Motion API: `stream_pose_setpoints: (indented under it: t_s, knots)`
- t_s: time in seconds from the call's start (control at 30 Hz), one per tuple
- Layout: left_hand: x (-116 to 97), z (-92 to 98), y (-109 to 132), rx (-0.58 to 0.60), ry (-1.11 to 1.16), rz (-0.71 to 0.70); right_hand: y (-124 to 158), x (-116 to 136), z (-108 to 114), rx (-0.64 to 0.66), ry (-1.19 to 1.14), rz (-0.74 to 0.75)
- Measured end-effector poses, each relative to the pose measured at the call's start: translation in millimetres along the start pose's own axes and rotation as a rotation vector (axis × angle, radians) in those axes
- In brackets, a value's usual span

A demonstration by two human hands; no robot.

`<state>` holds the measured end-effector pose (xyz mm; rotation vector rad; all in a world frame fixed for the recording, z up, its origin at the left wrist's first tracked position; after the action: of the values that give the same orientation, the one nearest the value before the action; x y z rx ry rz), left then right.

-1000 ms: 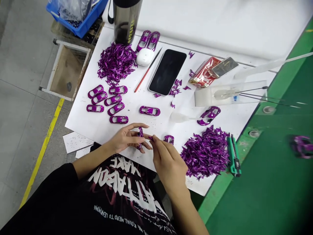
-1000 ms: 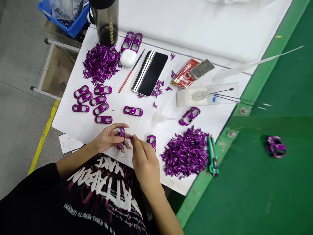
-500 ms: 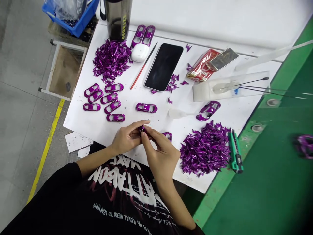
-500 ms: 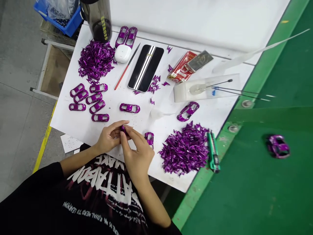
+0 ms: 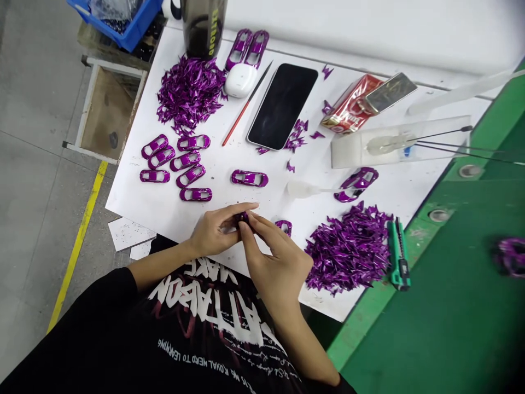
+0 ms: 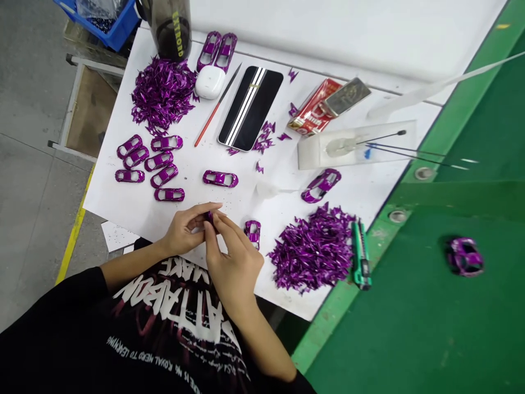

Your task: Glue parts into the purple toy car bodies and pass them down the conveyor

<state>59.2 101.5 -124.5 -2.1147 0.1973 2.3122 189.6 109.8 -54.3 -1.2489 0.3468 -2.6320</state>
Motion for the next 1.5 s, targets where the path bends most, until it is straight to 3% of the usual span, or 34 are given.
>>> stream_pose_setpoints:
  t_s: [0.23,0.43,0.67,0.97,1.13,1.3,1.4,1.5]
  knots:
    - [-1.2,-0.6,1.4,-0.005,0.02,-0.06,-2.7,-0.8,7.5,0.08,-0.008,-0.046]
    - [-2.4,-0.4,0.4,-0.02,-0.026,-0.134,2.1,5.4,3.7,0.069,0.099,0.037]
    - [1.3,2.4,-3.1,0.141,0.16,0.042,-2.4,0.8,11.2,0.16,0.039,0.097]
    - [-1.2,-0.2,1.9,0.029,0.233,0.037,4.6,11.1,1.3,0.032,0.167,0.181]
    - [1.7,-2.1,2.8,0.044,0.19,0.053,-0.4,10.9,5.8,0.108,0.181,0.142]
    - [3.4,-2.3,3.0,0.025,0.079,-0.04,4.7,10.4,4.0,0.151,0.214,0.169]
    - [5.0,0.3,0.3,0.083,0.105,0.016,3.4,4.6,5.2,0.171,0.147,0.203]
    - [3.9,4.6,-4.0,0.185,0.175,0.045,-5.5,-11.4,12.1,0.227,-0.012,0.064]
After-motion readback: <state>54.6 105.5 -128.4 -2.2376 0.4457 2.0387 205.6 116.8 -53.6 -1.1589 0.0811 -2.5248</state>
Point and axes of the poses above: each hand's wrist, its own y-axis away from the middle knuckle, its own z-axis out of the back of the hand, x = y × z, the point moved 3 cm from there along -y, towards the middle knuckle, and after that the axes turned 4 degrees about -y, right-handed, at the moved point
